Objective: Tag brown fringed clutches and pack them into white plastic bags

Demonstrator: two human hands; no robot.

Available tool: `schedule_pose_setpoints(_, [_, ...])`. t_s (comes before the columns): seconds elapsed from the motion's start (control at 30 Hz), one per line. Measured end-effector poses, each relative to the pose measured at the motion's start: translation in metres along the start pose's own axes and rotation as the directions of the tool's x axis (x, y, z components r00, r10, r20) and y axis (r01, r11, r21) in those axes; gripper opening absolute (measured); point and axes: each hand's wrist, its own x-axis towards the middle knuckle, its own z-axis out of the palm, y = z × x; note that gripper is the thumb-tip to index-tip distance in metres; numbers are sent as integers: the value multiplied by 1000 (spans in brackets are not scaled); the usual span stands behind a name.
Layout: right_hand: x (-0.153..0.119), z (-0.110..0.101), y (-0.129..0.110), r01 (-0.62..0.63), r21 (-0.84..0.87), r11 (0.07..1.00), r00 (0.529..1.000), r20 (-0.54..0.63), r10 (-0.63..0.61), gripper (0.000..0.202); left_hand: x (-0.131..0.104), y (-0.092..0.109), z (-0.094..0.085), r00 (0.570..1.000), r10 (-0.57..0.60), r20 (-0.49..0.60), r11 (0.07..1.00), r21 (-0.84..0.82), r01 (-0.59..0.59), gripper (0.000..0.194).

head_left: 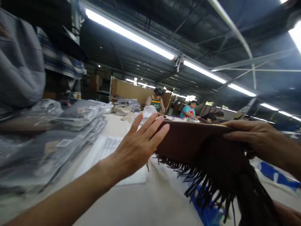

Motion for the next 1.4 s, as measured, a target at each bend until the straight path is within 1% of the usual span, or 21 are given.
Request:
schedule_pose_setpoints(0.03, [-12,17,-1,-26,70,997,995,93,20,21,8,-7,-8,989,-2,150,999,40,-4,62])
schedule_pose_setpoints(0.07, [-24,34,-1,-73,145,987,977,207,42,21,8,-14,-15,948,-29,316,998,64,10,61])
schedule_pose_setpoints(0.1, [-35,52,2,-119,198,973,945,322,50,22,1,-21,-21,866,-62,497,998,57,39,52])
schedule_pose_setpoints(0.17, [-55,86,13,-136,222,966,869,494,9,25,-31,-31,-34,644,-82,761,987,-28,158,22])
schedule_pose_setpoints(0.2, [-62,101,21,-119,223,968,835,549,-24,28,-54,-32,-41,536,-58,842,963,-94,252,9])
schedule_pose_setpoints(0.23, [-69,115,28,-94,217,972,805,591,-55,29,-78,-31,-49,452,-26,892,920,-155,360,5])
schedule_pose_setpoints(0.27, [-73,126,36,-65,200,978,778,624,-76,29,-101,-29,-58,389,-7,921,863,-191,468,8])
schedule_pose_setpoints(0.37, [-78,152,51,15,129,992,705,702,-102,27,-151,-20,-83,272,-47,961,692,-165,703,11])
schedule_pose_setpoints(0.43, [-74,161,54,79,104,991,651,748,-131,25,-165,-18,-96,234,-112,966,624,-115,773,11])
schedule_pose_setpoints(0.5, [-67,169,53,173,103,980,597,780,-187,23,-166,-24,-105,217,-161,963,598,-79,797,10])
schedule_pose_setpoints(0.57, [-56,176,49,272,81,959,580,781,-230,23,-160,-36,-110,219,-197,956,625,-50,779,11])
schedule_pose_setpoints(0.73, [-26,192,36,470,-36,882,648,692,-317,26,-129,-73,-109,263,-288,921,765,56,641,18])
schedule_pose_setpoints(0.83, [-11,195,29,582,-93,808,670,619,-410,26,-115,-91,-105,316,-355,880,838,150,525,17])
schedule_pose_setpoints(0.9, [-6,196,28,633,-145,760,689,553,-469,25,-113,-100,-102,424,-351,835,902,179,394,13])
schedule_pose_setpoints(1.0, [-8,202,39,699,-191,689,685,454,-569,28,-125,-101,-100,668,-185,720,978,204,50,20])
schedule_pose_setpoints(1.07, [-20,214,58,770,-191,608,627,398,-670,32,-144,-89,-99,759,-11,651,958,223,-178,23])
schedule_pose_setpoints(1.17, [-59,241,98,881,-205,426,469,272,-840,41,-191,-52,-94,813,143,565,916,235,-324,22])
schedule_pose_setpoints(1.23, [-95,258,124,916,-224,334,384,243,-891,43,-231,-18,-91,840,132,526,939,204,-275,24])
schedule_pose_setpoints(1.3, [-130,268,142,937,-223,270,329,295,-897,42,-272,17,-90,878,74,473,976,148,-162,24])
schedule_pose_setpoints(1.37, [-158,272,151,952,-217,217,282,343,-896,42,-307,47,-93,897,-50,440,996,92,11,30])
schedule_pose_setpoints(1.4, [-168,273,152,955,-217,201,269,354,-896,42,-321,58,-96,886,-121,448,992,82,94,34])
